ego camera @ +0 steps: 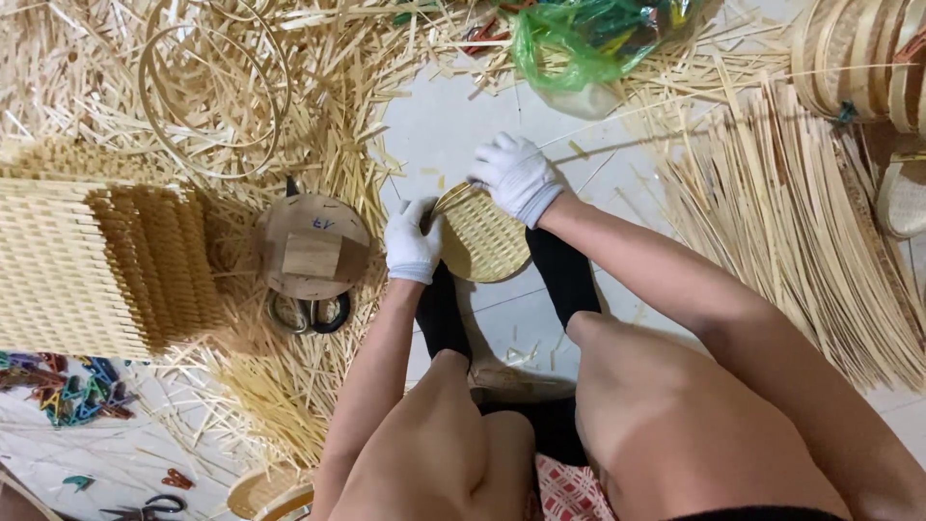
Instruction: Assembling and finishing woven bamboo or wicker components for a larger product.
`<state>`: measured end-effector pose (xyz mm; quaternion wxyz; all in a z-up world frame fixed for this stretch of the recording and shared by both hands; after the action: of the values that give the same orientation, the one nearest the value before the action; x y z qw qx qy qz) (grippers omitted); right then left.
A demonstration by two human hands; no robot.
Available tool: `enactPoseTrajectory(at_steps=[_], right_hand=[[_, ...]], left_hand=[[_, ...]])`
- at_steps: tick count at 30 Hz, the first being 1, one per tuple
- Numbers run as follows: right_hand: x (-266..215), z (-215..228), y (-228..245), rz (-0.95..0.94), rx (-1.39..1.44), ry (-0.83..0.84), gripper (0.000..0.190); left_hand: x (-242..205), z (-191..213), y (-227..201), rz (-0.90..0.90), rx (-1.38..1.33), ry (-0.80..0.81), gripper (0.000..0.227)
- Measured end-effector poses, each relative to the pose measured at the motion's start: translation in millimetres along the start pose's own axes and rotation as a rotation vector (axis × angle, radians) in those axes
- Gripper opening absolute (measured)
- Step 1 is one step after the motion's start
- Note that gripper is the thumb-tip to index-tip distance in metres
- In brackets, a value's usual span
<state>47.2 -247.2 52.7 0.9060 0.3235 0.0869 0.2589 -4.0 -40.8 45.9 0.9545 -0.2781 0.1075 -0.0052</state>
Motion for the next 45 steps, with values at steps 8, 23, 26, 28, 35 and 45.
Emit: enactPoseTrajectory(at_steps=[8, 23, 26, 28, 35, 45], right_hand=[[2.3, -7.8, 2.4, 0.017, -0.012, -0.018, 0.008], [-0.9, 13.1, 10.0, -0.223, -0.011, 0.076, 0.017], [-13.7, 6.7, 10.8, -0.310, -0.039, 0.093, 0.021], [-17.8, -1.9, 4.9, -0.331, -0.046, 0.086, 0.023], [-28.2, -33.1, -10.0, -0.201, -0.152, 0.061, 0.013], [-29.2, -32.0, -9.3, -0.149, -0.201, -0.028, 0.014]], left_hand=[[0.6, -1.4, 2.9, 0.005, -0.029, 0.056, 0.033], [15.8, -10.9, -13.0, -0.239, 0.241, -0.093, 0.010], [12.8, -22.2, -4.9, -0.269, 0.294, -0.056, 0.011], [14.8, -27.6, -1.9, -0.287, 0.351, -0.049, 0.011], [21.1, -33.1, -0.2, -0.361, 0.434, -0.010, 0.014], [33.6, -42.2, -23.4, -0.445, 0.723, 0.187, 0.016]])
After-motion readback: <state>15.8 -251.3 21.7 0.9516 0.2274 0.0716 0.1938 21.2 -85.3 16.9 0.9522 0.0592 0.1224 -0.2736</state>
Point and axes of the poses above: each hand's wrist, its own x-axis towards the middle knuckle, its own z-axis out of the back of the hand, y = z × x, the point moved 4 cm from there along x, towards the middle knuckle, and after that the axes turned 14 degrees about x, right-handed, at the moved point
